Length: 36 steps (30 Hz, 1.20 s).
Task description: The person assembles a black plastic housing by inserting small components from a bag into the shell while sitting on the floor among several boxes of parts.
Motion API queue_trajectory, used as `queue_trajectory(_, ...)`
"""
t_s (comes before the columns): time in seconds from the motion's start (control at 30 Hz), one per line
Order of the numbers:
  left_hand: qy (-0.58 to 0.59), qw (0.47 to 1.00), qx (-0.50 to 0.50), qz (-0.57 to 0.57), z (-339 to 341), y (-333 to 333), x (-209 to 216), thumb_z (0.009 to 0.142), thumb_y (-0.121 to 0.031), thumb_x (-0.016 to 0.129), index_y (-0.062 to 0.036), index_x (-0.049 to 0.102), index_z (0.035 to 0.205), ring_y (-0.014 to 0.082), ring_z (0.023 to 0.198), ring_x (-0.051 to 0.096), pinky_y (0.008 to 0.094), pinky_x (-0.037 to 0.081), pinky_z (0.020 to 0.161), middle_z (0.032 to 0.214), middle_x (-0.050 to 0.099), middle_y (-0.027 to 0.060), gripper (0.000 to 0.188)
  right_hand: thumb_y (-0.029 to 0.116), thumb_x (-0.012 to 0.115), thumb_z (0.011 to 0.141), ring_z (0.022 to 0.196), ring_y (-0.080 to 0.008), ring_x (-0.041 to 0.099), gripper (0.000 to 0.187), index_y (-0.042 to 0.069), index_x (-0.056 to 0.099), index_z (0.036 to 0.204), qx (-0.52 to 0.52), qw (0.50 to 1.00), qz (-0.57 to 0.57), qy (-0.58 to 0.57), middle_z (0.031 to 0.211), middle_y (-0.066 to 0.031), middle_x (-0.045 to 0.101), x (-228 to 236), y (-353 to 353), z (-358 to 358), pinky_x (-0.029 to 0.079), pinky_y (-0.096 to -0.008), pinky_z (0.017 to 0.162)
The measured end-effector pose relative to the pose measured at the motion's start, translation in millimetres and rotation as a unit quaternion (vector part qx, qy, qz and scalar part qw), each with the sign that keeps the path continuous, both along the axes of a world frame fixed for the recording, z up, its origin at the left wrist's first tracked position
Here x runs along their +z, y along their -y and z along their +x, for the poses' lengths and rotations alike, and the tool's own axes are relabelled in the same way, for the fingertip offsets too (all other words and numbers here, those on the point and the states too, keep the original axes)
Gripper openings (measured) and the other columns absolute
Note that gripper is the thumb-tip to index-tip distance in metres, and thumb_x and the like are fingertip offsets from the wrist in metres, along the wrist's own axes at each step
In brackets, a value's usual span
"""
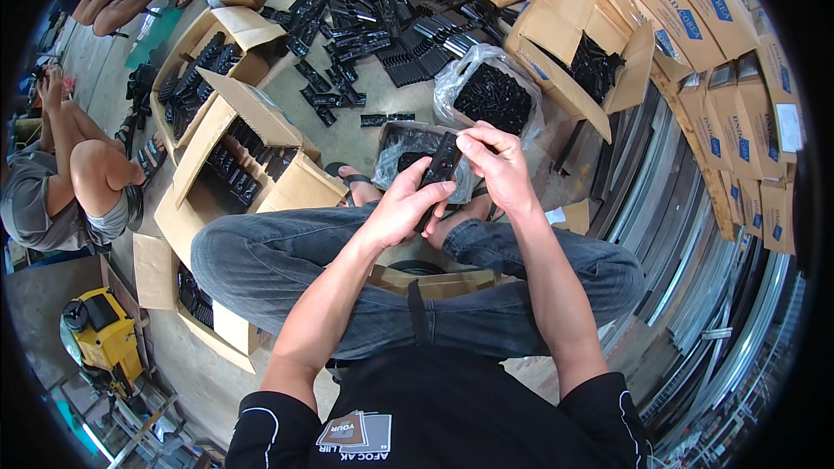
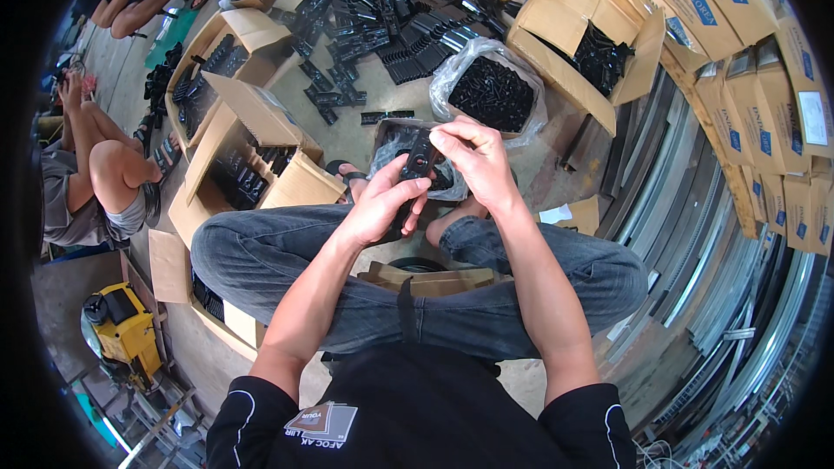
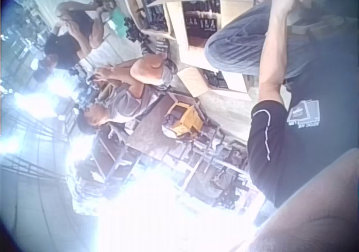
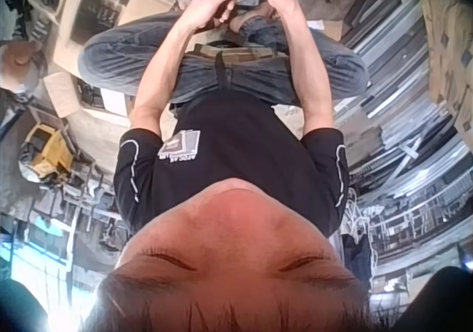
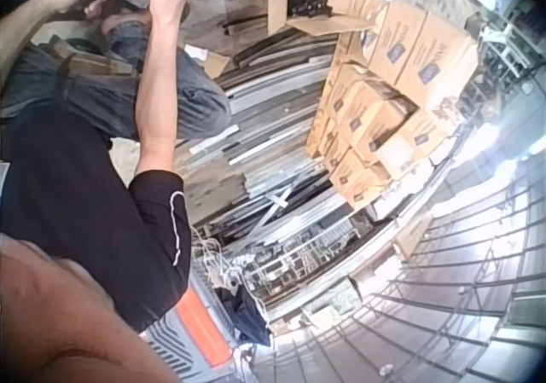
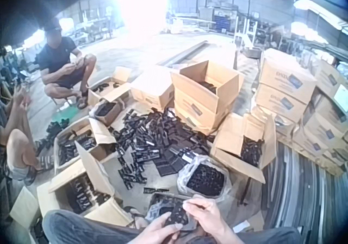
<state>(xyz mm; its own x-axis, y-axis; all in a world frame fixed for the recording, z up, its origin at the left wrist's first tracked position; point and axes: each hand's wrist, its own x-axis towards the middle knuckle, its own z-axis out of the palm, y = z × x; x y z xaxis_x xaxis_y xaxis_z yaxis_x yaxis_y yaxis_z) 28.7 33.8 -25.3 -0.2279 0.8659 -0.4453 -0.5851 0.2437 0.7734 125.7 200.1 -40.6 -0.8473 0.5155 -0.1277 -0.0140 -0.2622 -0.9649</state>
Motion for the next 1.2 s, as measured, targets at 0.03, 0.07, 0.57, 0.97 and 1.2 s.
queue_trajectory(0.03,0.000,1.000,-0.002,0.004,-0.6,0.2,0.0,0.098,-0.018,0.057,-0.0047,0.050,0.116,0.0132,0.044,0.051,0.0252,0.042,0.042,0.067,0.054,0.0041,0.023,0.011,0.069,0.093,0.063,-0.0021,0.046,0.014,-0.002,0.074,0.098,0.000,1.000,-0.001,-0.002,0.078,0.0050,0.054,0.0,0.0,-0.1,0.033,-0.0207,0.052)
queue_trajectory(0.07,0.000,1.000,-0.004,0.008,-1.0,0.3,0.1,0.098,-0.018,0.057,-0.0046,0.050,0.116,0.0132,0.044,0.051,0.0253,0.042,0.042,0.067,0.054,0.0042,0.023,0.011,0.069,0.093,0.063,-0.0021,0.046,0.014,-0.002,0.074,0.098,0.000,1.000,-0.001,-0.002,0.078,0.0050,0.054,0.4,0.1,-0.3,0.033,-0.0207,0.052)
queue_trajectory(0.57,0.041,0.999,0.022,0.021,-3.8,-0.1,2.1,0.098,-0.017,0.055,-0.0024,0.049,0.121,0.0148,0.044,0.050,0.0279,0.042,0.041,0.069,0.054,0.0072,0.028,0.022,0.054,0.100,0.054,-0.0042,0.039,0.021,0.003,0.063,0.103,-0.168,0.964,-0.165,0.121,0.072,0.0043,0.046,-22.3,-12.0,1.9,0.032,-0.0220,0.045)
queue_trajectory(0.97,0.072,0.994,0.053,0.056,-8.2,1.3,0.7,0.097,-0.022,0.054,0.0001,0.051,0.116,0.0153,0.044,0.050,0.0261,0.042,0.041,0.068,0.056,0.0091,0.029,0.010,0.058,0.095,0.053,-0.0098,0.053,0.019,-0.004,0.060,0.107,0.059,0.970,-0.183,0.148,0.074,-0.0048,0.061,-73.3,17.4,-0.5,0.044,-0.0256,0.047)
queue_trajectory(1.2,0.100,0.990,0.068,0.076,-11.7,3.6,-6.2,0.096,-0.023,0.054,0.0006,0.051,0.115,0.0159,0.043,0.050,0.0254,0.043,0.041,0.068,0.056,0.0100,0.030,0.009,0.064,0.092,0.055,-0.0058,0.053,0.014,-0.003,0.060,0.098,0.016,0.976,0.005,0.218,0.068,-0.0018,0.062,-64.7,18.8,-2.7,0.039,-0.0238,0.046)
